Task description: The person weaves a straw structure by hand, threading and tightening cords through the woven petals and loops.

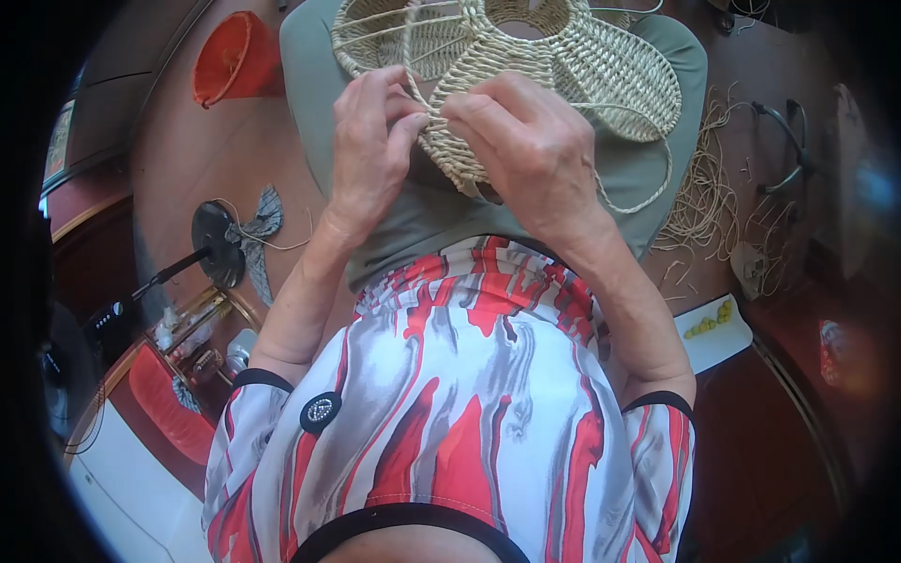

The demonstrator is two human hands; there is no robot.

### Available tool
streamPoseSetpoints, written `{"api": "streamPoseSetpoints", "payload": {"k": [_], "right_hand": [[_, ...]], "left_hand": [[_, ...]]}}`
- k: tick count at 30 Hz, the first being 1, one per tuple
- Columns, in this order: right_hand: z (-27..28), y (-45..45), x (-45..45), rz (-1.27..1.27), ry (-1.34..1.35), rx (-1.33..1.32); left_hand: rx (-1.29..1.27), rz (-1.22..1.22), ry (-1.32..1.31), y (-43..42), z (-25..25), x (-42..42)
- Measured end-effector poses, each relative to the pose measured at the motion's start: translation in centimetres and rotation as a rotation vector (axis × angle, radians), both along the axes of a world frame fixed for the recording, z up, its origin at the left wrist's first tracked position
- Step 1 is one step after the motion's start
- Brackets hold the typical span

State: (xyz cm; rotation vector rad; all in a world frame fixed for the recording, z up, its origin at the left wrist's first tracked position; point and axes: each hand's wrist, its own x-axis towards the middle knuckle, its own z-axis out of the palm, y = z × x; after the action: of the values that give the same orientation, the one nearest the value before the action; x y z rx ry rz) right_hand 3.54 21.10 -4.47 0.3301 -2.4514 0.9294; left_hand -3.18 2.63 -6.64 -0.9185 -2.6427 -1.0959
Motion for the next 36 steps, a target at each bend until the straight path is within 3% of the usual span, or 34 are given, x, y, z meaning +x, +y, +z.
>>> {"api": "streamPoseSetpoints", "payload": {"k": [5, 14, 17, 20, 29, 32, 36], "right_hand": [[0.3, -0.1, -0.3, 0.088, -0.096, 0.268], [1.8, -0.4, -0.5, 0.194, -0.235, 0.489], [0.3, -0.7, -1.1, 0.154, -0.144, 0.461], [-0.7, -1.6, -1.3, 0.007, -0.191, 0.164], [-2.3, -1.9, -0.8, -0.004, -0.055, 0.251], [-1.6, -1.9, -0.2, 0.009, -0.071, 0.041], [-0.2, 0.5, 1.3, -0.149, 0.058, -0.051]], "left_hand": [[-0.004, -0.006, -0.069, -0.1, 0.3, -0.3], [-0.066, -0.075, -0.16, -0.4, 0.3, -0.7], [-0.089, -0.079, -0.198, -0.1, 0.2, -1.0], [-0.125, -0.053, -0.24, 0.0, 0.1, -1.5], [-0.355, -0.137, -0.39, 0.6, 1.5, -3.5], [-0.464, -0.17, -0.323, 0.7, 1.8, -3.7], [-0.519, -0.241, -0.302, 0.4, 2.9, -4.3]]}}
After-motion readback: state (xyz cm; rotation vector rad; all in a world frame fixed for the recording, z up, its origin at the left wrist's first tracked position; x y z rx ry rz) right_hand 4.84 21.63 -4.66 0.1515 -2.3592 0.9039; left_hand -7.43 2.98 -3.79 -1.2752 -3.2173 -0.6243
